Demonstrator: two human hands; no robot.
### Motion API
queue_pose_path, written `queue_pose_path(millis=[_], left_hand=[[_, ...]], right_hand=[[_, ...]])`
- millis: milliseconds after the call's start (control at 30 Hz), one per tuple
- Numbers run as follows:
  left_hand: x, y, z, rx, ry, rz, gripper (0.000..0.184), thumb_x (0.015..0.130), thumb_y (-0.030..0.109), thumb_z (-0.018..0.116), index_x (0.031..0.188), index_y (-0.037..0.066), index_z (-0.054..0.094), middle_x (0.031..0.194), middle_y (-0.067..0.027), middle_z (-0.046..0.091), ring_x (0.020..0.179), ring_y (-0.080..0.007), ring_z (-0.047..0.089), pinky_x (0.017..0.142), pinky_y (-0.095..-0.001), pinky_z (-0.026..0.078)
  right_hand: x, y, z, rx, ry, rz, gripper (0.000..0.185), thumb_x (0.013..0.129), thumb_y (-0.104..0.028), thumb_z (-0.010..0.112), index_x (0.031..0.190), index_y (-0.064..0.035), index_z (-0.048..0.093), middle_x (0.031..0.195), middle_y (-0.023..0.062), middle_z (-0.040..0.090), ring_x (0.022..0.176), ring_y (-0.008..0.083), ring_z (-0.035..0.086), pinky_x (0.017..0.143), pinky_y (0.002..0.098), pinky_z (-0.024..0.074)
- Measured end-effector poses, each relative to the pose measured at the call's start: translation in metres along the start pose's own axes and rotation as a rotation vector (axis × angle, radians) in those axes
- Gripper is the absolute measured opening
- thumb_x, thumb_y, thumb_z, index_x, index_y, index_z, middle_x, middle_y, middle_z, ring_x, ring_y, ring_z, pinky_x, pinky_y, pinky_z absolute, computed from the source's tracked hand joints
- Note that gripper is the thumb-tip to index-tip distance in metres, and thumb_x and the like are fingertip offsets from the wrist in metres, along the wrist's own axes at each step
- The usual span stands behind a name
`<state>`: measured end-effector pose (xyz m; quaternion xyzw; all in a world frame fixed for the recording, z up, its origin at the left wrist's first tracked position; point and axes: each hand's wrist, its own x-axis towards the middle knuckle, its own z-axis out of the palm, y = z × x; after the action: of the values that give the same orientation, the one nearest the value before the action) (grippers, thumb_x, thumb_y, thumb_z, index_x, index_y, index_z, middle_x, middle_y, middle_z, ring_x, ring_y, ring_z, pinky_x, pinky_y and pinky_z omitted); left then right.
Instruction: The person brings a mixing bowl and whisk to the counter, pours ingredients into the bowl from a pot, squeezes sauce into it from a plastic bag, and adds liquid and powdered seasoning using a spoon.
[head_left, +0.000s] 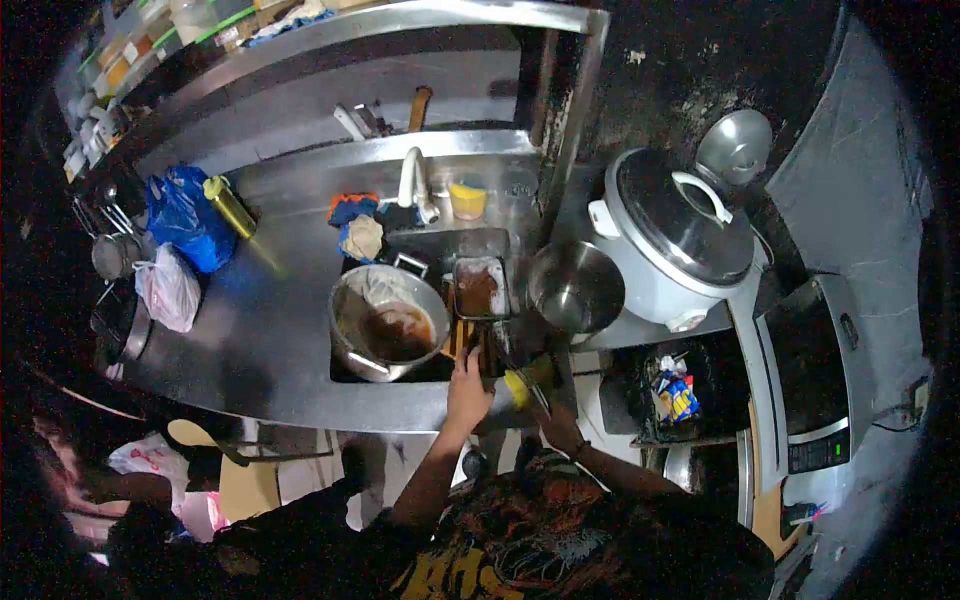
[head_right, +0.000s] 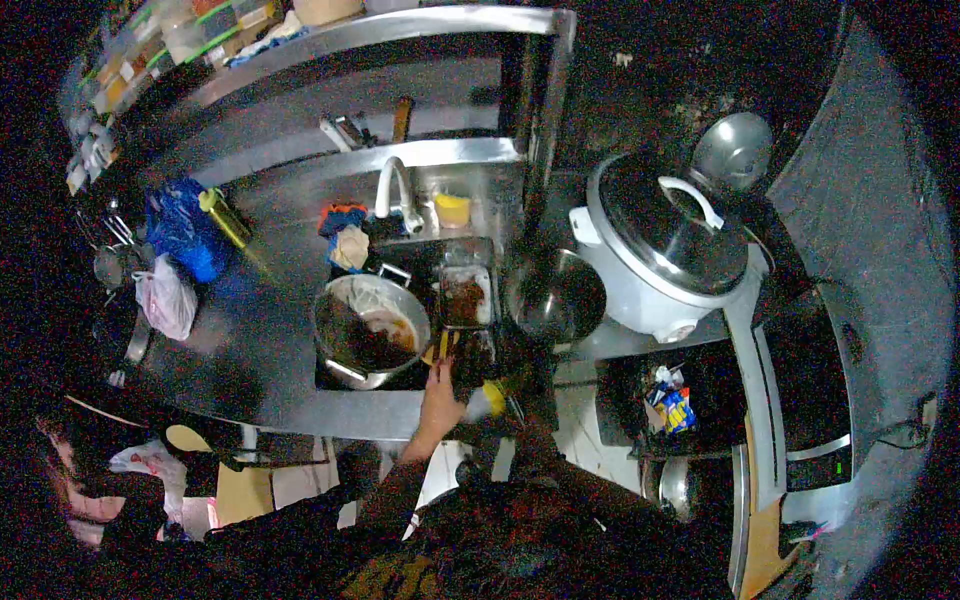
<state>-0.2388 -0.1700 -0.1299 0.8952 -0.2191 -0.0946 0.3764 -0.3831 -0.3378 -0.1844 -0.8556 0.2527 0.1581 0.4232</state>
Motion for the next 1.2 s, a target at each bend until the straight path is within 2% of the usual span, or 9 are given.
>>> queue_pose_path(millis=[67, 267, 367, 467, 567, 667, 767, 1033, 1200], left_hand=[[0.002, 0.004, -0.006, -0.049, 0.106, 0.097, 0.076, 0.064, 0.005, 0.068, 0.131, 0.007, 0.032, 0.131, -0.0236, 0.036, 0.117, -0.0415, 0.040, 0.098, -0.0434, 0.037], [0.009, 0.008, -0.019, -0.010, 0.193, 0.088, 0.067, 0.068, 0.005, 0.065, 0.127, 0.003, 0.034, 0.123, -0.0223, 0.042, 0.114, -0.0412, 0.042, 0.096, -0.0440, 0.038], [0.012, -0.001, -0.011, -0.020, 0.191, 0.054, 0.065, 0.069, 0.006, 0.065, 0.126, 0.002, 0.034, 0.123, -0.0228, 0.042, 0.113, -0.0412, 0.043, 0.095, -0.0443, 0.038], [0.012, 0.008, -0.015, -0.038, 0.202, 0.006, 0.064, 0.069, 0.006, 0.065, 0.125, 0.002, 0.035, 0.121, -0.0232, 0.043, 0.112, -0.0410, 0.043, 0.095, -0.0439, 0.038], [0.010, 0.013, -0.001, -0.118, 0.376, -0.021, 0.061, 0.069, 0.004, 0.064, 0.124, 0.001, 0.035, 0.118, -0.0229, 0.043, 0.111, -0.0397, 0.044, 0.095, -0.0427, 0.038], [0.012, 0.029, 0.003, -0.259, 0.685, -0.037, 0.059, 0.070, 0.001, 0.063, 0.123, 0.001, 0.036, 0.115, -0.0222, 0.043, 0.109, -0.0380, 0.044, 0.095, -0.0413, 0.036], [0.015, 0.042, 0.018, -0.364, 0.842, -0.085, 0.057, 0.072, 0.000, 0.063, 0.122, 0.001, 0.037, 0.117, -0.0216, 0.041, 0.107, -0.0371, 0.043, 0.096, -0.0404, 0.035], [0.038, 0.115, 0.083, -0.126, 0.221, 0.323, 0.051, 0.070, 0.025, 0.076, 0.114, 0.014, 0.054, 0.147, -0.0265, 0.008, 0.133, -0.0442, 0.018, 0.105, -0.0439, 0.027], [0.049, 0.116, 0.100, -0.133, 0.424, 0.115, 0.045, 0.066, 0.034, 0.078, 0.099, 0.009, 0.059, 0.142, -0.0365, 0.001, 0.130, -0.0463, 0.024, 0.104, -0.0429, 0.030]], right_hand=[[-0.008, -0.013, 0.010, 0.235, 0.272, -0.123, 0.046, 0.089, -0.039, 0.053, 0.118, -0.0034, 0.049, 0.097, 0.0171, 0.063, 0.080, 0.0334, 0.060, 0.065, 0.0443, 0.0460], [-0.016, -0.014, 0.009, 0.095, 0.284, -0.232, 0.043, 0.089, -0.038, 0.053, 0.113, -0.0025, 0.051, 0.093, 0.0133, 0.064, 0.078, 0.0296, 0.060, 0.066, 0.0435, 0.0463], [0.005, 0.009, 0.005, 0.166, 0.236, -0.547, 0.047, 0.088, -0.040, 0.053, 0.116, -0.0022, 0.050, 0.098, 0.0168, 0.063, 0.083, 0.0285, 0.061, 0.070, 0.0417, 0.0478], [0.019, 0.022, 0.012, 0.073, 0.147, -0.269, 0.046, 0.089, -0.039, 0.053, 0.118, -0.0031, 0.051, 0.097, 0.0173, 0.062, 0.083, 0.0250, 0.061, 0.069, 0.0394, 0.0477], [0.053, 0.053, 0.024, 0.905, -0.063, -0.183, 0.025, 0.090, -0.032, 0.054, 0.086, -0.0073, 0.051, 0.058, 0.0009, 0.045, 0.055, 0.0139, 0.048, 0.051, 0.0330, 0.0377], [0.049, 0.044, -0.024, 0.476, 0.029, -0.351, 0.021, 0.089, -0.027, 0.056, 0.088, -0.0076, 0.049, 0.055, -0.0016, 0.042, 0.051, 0.0106, 0.045, 0.046, 0.0303, 0.0345], [-0.018, -0.037, -0.087, 0.606, 0.108, -0.461, 0.016, 0.089, -0.022, 0.056, 0.092, -0.0079, 0.049, 0.055, -0.0029, 0.042, 0.048, 0.0078, 0.042, 0.043, 0.0279, 0.0317], [-0.022, -0.043, -0.203, 0.624, -0.035, -0.574, 0.019, 0.089, -0.024, 0.051, 0.095, -0.0064, 0.048, 0.051, -0.0036, 0.037, 0.038, 0.0055, 0.033, 0.037, 0.0218, 0.0269], [-0.010, -0.030, -0.238, 0.682, -0.143, -0.358, 0.018, 0.091, -0.024, 0.051, 0.097, -0.0078, 0.046, 0.050, -0.0014, 0.038, 0.035, 0.0075, 0.034, 0.032, 0.0236, 0.0260]])
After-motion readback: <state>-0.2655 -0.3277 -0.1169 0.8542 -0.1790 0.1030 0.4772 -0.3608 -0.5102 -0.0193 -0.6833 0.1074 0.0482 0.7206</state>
